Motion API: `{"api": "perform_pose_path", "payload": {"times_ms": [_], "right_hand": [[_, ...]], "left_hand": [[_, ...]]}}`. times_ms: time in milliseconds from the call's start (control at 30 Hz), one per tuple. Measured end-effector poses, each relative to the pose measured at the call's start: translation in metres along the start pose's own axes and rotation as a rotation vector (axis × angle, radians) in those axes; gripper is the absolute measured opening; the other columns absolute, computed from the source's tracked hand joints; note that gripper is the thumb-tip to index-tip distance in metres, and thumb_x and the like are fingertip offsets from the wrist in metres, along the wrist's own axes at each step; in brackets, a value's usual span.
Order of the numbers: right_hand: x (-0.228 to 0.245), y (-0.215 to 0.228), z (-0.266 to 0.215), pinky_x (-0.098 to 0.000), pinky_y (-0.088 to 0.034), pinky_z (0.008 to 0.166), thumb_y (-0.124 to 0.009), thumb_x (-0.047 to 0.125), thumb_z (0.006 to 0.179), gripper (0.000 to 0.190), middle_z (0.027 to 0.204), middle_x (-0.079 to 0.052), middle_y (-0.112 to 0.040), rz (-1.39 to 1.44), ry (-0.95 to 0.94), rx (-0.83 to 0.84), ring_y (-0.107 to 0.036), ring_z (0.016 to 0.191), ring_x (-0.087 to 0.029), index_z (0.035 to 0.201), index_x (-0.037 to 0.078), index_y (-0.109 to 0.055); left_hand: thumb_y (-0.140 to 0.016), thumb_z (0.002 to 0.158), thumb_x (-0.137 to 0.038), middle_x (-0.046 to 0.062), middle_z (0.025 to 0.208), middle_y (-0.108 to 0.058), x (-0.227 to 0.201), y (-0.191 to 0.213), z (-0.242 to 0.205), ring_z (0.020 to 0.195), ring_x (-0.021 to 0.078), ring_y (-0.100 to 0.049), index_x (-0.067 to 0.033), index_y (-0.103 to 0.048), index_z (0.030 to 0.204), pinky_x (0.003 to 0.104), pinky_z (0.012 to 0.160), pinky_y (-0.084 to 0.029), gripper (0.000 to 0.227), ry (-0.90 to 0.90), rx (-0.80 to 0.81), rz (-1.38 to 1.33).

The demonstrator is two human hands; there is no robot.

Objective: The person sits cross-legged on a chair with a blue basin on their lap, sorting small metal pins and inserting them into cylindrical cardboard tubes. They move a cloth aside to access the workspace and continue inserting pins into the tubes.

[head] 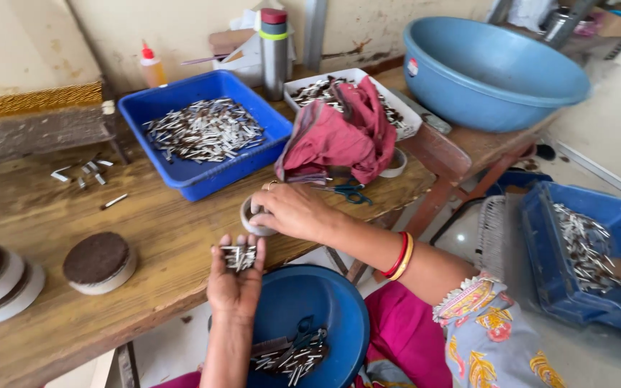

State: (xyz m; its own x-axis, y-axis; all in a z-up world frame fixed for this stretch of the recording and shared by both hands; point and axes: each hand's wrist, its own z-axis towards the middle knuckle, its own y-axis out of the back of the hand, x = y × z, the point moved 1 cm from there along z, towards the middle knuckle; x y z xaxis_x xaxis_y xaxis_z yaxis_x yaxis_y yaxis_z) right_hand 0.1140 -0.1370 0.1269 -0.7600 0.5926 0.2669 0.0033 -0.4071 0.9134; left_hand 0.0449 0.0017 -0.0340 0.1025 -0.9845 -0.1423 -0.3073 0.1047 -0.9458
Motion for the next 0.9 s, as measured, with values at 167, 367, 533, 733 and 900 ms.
{"api": "perform_pose_path", "payload": {"times_ms": [167,367,533,733,900], "right_hand": [[-0.047,-0.022,-0.046,-0.0467,-0.053,0.067,-0.081,0.026,0.080,0.022,0.095,-0.013,-0.069,-0.035,0.051,-0.040,-0.069,0.080,-0.034,0.092,0.010,-0.070],[-0.093,0.039,-0.117,-0.0377,-0.051,0.053,-0.071,0.021,0.097,0.016,0.081,-0.009,-0.068,0.011,-0.215,-0.453,-0.068,0.061,-0.024,0.105,0.008,-0.065],[-0.217,0.056,-0.156,-0.0462,-0.052,0.061,-0.068,0.032,0.104,0.025,0.081,-0.012,-0.071,-0.420,-0.616,-0.486,-0.070,0.070,-0.034,0.114,0.009,-0.065],[-0.182,0.092,-0.098,-0.0414,-0.057,0.062,-0.069,0.057,0.093,0.069,0.136,-0.020,-0.058,-0.322,-0.585,-0.442,-0.072,0.080,-0.033,0.148,0.020,-0.048],[-0.216,0.059,-0.023,-0.0382,-0.056,0.071,-0.074,0.049,0.080,0.079,0.146,-0.026,-0.044,-0.391,-0.653,-0.006,-0.070,0.082,-0.026,0.149,0.025,-0.043]], "left_hand": [[-0.046,0.113,-0.035,0.013,0.106,-0.064,-0.003,0.018,0.002,0.111,0.0317,-0.063,-0.0084,-0.060,0.105,0.055,0.111,-0.050,0.031,0.030,0.111,0.019],[-0.048,0.111,-0.029,0.012,0.105,-0.066,-0.005,0.002,-0.020,0.111,0.0311,-0.064,-0.0067,-0.060,0.103,0.054,0.112,-0.049,0.027,0.014,0.039,0.015],[-0.052,0.111,-0.027,0.013,0.110,-0.066,0.008,-0.002,-0.028,0.114,0.0304,-0.063,-0.0061,-0.061,0.105,0.053,0.113,-0.048,0.024,0.026,0.049,0.028],[-0.053,0.109,-0.029,0.013,0.110,-0.065,0.024,0.009,-0.023,0.114,0.0309,-0.063,-0.0075,-0.062,0.105,0.053,0.112,-0.048,0.024,0.066,-0.007,0.085],[-0.054,0.109,-0.031,0.012,0.112,-0.065,0.022,0.035,-0.004,0.117,0.0313,-0.063,-0.0099,-0.062,0.106,0.054,0.112,-0.047,0.023,0.038,0.014,0.129]]}}
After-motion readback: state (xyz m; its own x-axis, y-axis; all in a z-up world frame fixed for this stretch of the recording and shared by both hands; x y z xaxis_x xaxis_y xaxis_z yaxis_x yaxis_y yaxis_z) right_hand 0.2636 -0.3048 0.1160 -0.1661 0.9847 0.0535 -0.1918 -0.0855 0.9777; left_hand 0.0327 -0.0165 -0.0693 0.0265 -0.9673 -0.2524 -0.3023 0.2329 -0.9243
